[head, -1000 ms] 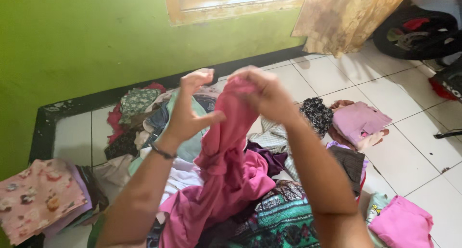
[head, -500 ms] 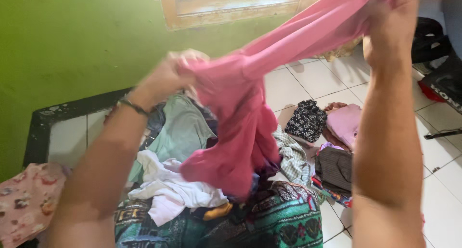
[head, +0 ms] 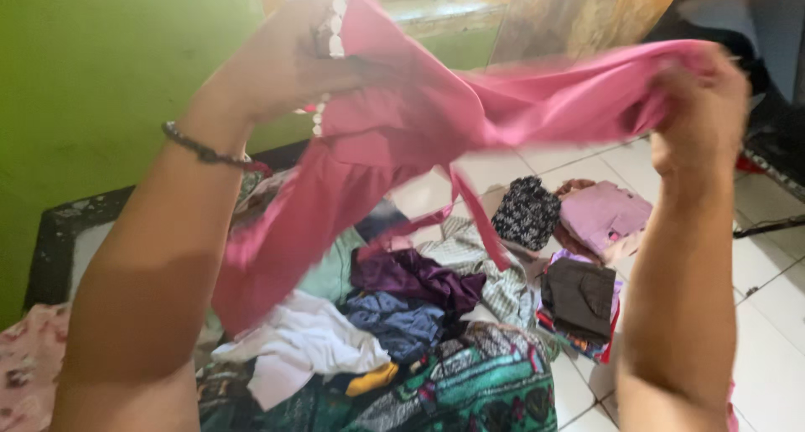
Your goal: The person sits on the floor and folds multiple pieces of clothing by hand, including shirts, shorts, and pants. Each item is smoothed, folded into a compact rectangle, and placed into a growing stack on the floor.
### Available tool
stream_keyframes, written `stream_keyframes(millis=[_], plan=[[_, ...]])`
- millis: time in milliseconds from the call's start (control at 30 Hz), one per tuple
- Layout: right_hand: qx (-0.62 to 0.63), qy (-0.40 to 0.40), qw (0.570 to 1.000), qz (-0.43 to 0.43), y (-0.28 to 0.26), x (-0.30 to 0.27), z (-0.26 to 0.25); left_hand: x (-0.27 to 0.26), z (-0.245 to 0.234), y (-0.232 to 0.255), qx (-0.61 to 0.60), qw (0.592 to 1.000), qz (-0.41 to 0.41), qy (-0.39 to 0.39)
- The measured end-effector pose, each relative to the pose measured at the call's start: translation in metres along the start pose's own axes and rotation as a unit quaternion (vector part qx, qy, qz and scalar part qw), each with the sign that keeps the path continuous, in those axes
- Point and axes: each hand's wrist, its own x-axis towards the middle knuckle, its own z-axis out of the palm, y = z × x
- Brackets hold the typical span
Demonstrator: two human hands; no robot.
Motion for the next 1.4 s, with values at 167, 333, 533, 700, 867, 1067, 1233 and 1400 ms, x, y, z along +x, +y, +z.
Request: stream_keyframes(millis=[167, 333, 533, 700, 867, 1067, 1233, 1400], plan=[[-0.080, -0.017, 0.995, 0.050, 0.044, 0.018, -0.004, 0.038, 0.005, -0.079, 0.317, 0.945, 0.072, 0.045], [-0.034, 0.047, 0.998, 0.007, 0.108, 0.056, -0.023, 0.076, 0.033, -0.125, 0.280, 0.950, -0.079, 0.116], [0.030, 0.015, 0.993, -0.111, 0.095, 0.052, -0.066, 0.045, 0.074, -0.113, 0.327, 0.908, 0.178, 0.192], [-0.085, -0.236, 0.967, -0.053, 0.087, -0.063, -0.097, -0.101, 0.134, -0.139, 0.402, 0.893, 0.190, 0.066], [-0.352, -0.428, 0.820, 0.141, 0.143, -0.190, -0.070, -0.242, 0.207, -0.175, 0.374, 0.914, 0.100, -0.121], [-0.258, -0.547, 0.750, 0.266, 0.166, -0.269, -0.008, -0.315, 0.261, -0.184, 0.257, 0.919, -0.135, -0.269], [-0.215, -0.509, 0.833, 0.034, 0.187, -0.220, 0.035, -0.317, 0.320, -0.190, 0.231, 0.932, -0.257, -0.111], [-0.280, -0.370, 0.885, 0.031, 0.274, -0.157, 0.135, -0.348, 0.366, -0.209, 0.325, 0.882, -0.341, 0.016]])
